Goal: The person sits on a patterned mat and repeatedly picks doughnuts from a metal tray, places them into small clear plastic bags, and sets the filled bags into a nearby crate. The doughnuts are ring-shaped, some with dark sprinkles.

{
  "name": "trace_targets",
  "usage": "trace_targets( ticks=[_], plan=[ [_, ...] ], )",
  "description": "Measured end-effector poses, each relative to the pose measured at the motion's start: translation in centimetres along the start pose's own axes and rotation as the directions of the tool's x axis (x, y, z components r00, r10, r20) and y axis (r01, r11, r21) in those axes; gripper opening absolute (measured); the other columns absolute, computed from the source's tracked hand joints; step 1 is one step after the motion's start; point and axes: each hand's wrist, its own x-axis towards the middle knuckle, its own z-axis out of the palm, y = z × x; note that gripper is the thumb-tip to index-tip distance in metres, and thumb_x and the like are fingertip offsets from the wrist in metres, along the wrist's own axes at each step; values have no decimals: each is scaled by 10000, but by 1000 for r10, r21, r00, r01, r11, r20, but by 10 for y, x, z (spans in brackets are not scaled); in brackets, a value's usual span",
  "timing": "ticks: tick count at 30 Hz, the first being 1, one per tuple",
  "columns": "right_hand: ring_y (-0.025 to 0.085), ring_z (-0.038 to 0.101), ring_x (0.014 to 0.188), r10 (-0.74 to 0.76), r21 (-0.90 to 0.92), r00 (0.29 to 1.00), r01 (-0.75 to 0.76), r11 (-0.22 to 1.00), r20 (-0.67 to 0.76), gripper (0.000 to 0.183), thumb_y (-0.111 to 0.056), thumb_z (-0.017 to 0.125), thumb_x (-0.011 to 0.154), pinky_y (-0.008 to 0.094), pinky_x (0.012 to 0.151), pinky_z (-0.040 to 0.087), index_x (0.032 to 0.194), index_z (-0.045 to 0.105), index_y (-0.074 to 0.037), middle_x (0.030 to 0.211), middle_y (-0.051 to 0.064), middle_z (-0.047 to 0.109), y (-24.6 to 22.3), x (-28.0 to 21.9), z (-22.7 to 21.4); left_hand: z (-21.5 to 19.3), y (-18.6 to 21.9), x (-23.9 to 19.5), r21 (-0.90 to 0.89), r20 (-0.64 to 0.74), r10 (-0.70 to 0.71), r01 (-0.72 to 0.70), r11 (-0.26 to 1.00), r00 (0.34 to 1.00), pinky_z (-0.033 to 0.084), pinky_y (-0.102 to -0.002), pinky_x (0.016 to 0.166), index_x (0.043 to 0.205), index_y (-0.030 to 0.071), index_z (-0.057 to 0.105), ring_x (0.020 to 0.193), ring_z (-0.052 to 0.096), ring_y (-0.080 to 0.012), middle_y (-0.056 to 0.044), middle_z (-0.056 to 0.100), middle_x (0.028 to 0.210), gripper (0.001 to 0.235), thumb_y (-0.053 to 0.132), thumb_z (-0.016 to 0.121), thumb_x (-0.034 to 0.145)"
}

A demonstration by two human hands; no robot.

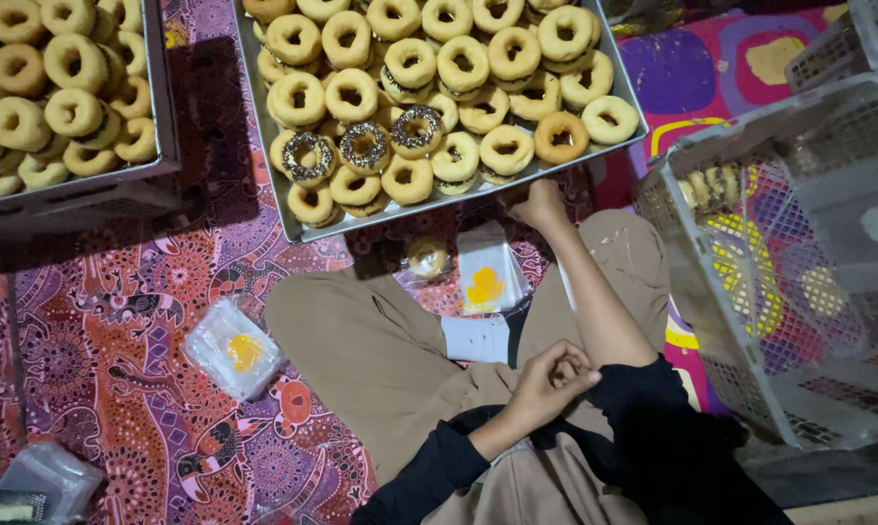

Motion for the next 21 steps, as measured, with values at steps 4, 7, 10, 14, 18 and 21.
trace_targets(
  ticks=[4,7,10,14,18,21],
  plan=[
    [405,743,841,149,-111,974,-131,985,172,298,-139,866,651,459,769,580,844,727,41,868,274,725,17,2,19,0,-11,4,121,-22,2,1,993,1000,405,-260,631,1085,6,670,727,517,-109,-71,636,838,151,154,697,1065],
    [436,742,801,131,37,977,-139,990,168,162,-74,744,732,496,730,588,804,682,56,821,284,717,25,-8,34,-4,0,21,240,-167,395,-351,905,904,521,-346,798,1093,2,502,904,665,-282,-141,650,974,128,122,535,1124],
    [473,666,825,-269,-89,963,265,960,-32,103,0,713,719,529,749,545,744,650,78,809,307,660,26,-20,41,-6,16,40,298,-220,405,-334,894,887,511,-425,773,1060,-15,487,882,654,-409,-217,644,954,126,104,516,1089],
    [444,648,900,-356,-232,933,358,904,52,25,40,631,804,518,836,528,798,648,23,869,252,658,15,-38,35,-12,21,56,290,-386,284,-177,940,878,496,-416,720,1023,-12,509,774,617,-386,-215,601,857,141,114,538,1082],
    [406,623,1031,-442,-267,875,482,835,198,174,17,627,863,487,882,515,1035,658,24,995,208,648,-8,-55,26,-23,9,66,390,-429,401,-234,891,810,490,-407,735,1017,-11,515,793,609,-372,-204,604,873,125,99,555,1062],
    [379,617,1068,-473,-264,854,518,813,219,393,88,580,767,450,866,534,1146,658,22,1069,187,652,-29,-63,23,-34,7,75,349,-500,333,-166,922,800,492,-385,710,1002,-8,528,743,598,-335,-191,601,845,127,103,567,1049]
  ],
)
